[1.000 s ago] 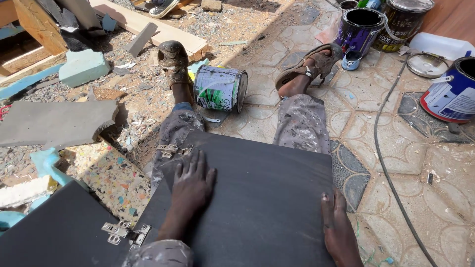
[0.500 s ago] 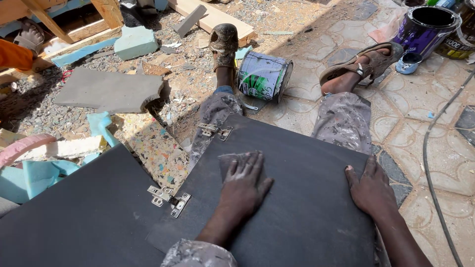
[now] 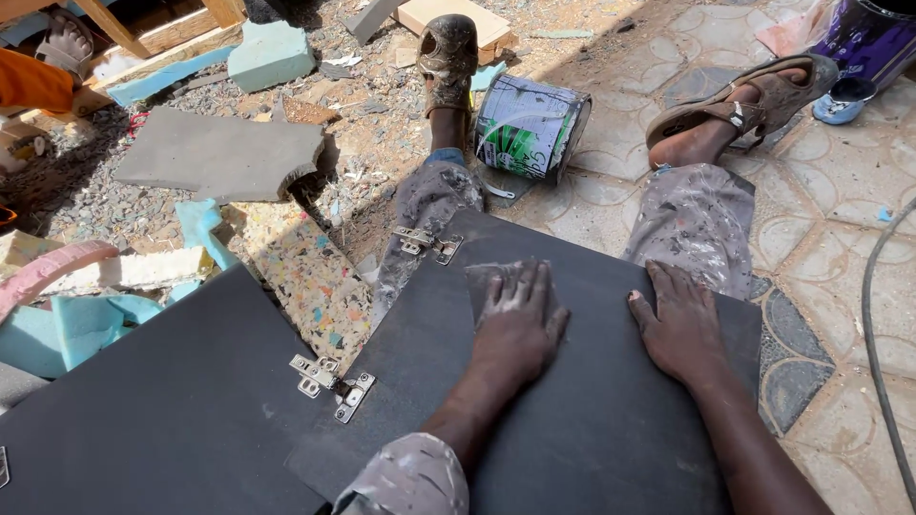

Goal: Sanding a black board using a piece of sandpaper by hand

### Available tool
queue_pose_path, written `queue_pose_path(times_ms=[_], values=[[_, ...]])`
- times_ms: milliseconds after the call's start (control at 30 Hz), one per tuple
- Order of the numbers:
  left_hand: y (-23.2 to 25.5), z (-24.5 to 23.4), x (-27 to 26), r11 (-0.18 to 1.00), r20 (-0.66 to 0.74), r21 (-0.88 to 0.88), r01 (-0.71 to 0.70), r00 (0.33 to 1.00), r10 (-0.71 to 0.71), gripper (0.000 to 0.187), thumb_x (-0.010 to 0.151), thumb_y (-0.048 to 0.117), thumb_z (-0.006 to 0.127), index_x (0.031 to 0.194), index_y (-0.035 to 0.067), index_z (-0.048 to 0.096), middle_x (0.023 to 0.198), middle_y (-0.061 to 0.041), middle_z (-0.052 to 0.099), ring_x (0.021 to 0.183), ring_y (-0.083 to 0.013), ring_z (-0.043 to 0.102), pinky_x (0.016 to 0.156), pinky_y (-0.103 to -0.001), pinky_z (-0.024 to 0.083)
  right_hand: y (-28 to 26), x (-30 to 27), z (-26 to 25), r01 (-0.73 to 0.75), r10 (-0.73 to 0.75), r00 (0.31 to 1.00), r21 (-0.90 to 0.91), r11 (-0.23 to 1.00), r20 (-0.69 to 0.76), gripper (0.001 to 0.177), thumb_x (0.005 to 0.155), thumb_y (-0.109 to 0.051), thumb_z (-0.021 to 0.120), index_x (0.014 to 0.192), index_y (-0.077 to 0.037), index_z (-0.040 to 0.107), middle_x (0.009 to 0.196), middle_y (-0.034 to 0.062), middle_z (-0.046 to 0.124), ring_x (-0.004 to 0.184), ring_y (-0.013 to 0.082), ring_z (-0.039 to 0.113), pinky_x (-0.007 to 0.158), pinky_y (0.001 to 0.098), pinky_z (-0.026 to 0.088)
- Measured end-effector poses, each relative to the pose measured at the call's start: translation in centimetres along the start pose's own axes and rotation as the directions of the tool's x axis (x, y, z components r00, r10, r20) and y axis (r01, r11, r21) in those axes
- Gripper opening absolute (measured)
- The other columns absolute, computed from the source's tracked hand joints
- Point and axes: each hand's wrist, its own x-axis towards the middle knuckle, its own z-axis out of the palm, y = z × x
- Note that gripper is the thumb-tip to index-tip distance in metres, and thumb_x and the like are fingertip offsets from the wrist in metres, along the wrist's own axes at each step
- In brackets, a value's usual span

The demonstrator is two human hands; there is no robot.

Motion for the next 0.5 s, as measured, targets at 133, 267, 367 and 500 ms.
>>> queue_pose_path(times_ms=[133, 267, 367, 500], values=[[-7.0, -0.4, 7.2, 0.956, -0.056, 0.147, 0.255, 0.967, -0.250, 0.082, 0.103, 0.057, 0.035, 0.160, -0.001, 0.030, 0.164, -0.024, 0.036, 0.156, -0.0376, 0.027, 0.128, -0.052, 0.014, -0.6, 0.1, 0.7, -0.017, 0.017, 0.999, -0.008, 1.000, -0.052, 0.066, 0.109, -0.057, 0.035, 0.159, -0.013, 0.041, 0.156, 0.0173, 0.047, 0.152, 0.0335, 0.037, 0.128, 0.0533, 0.016], [-0.9, -1.0, 6.6, 0.926, 0.003, 0.093, 0.365, 0.930, -0.367, 0.088, 0.103, 0.056, 0.035, 0.157, -0.013, 0.024, 0.161, -0.035, 0.031, 0.156, -0.0454, 0.022, 0.128, -0.054, 0.002, -1.0, 1.2, 1.1, -0.098, 0.093, 0.993, -0.069, 0.993, -0.070, 0.065, 0.107, -0.063, 0.037, 0.149, -0.016, 0.051, 0.138, 0.0153, 0.060, 0.140, 0.0336, 0.053, 0.123, 0.0522, 0.026], [-2.3, -0.9, 8.2, 0.926, -0.013, 0.140, 0.350, 0.936, -0.351, 0.088, 0.104, 0.057, 0.036, 0.155, -0.014, 0.029, 0.157, -0.036, 0.037, 0.153, -0.0462, 0.028, 0.128, -0.054, 0.004, -0.6, 2.6, 1.6, -0.135, 0.125, 0.989, -0.131, 0.982, -0.083, 0.062, 0.106, -0.064, 0.039, 0.145, -0.019, 0.055, 0.132, 0.0133, 0.063, 0.133, 0.0336, 0.058, 0.120, 0.0512, 0.029], [-6.3, -2.5, 10.5, 0.907, -0.159, -0.025, 0.421, 0.894, -0.420, 0.091, 0.096, 0.064, 0.045, 0.149, -0.009, 0.042, 0.138, -0.038, 0.054, 0.120, -0.0554, 0.061, 0.103, -0.067, 0.045, -0.2, 2.7, 1.9, -0.155, 0.148, 0.987, -0.131, 0.979, -0.063, 0.058, 0.106, -0.062, 0.039, 0.144, -0.021, 0.056, 0.130, 0.0105, 0.062, 0.131, 0.0299, 0.059, 0.118, 0.0491, 0.029]])
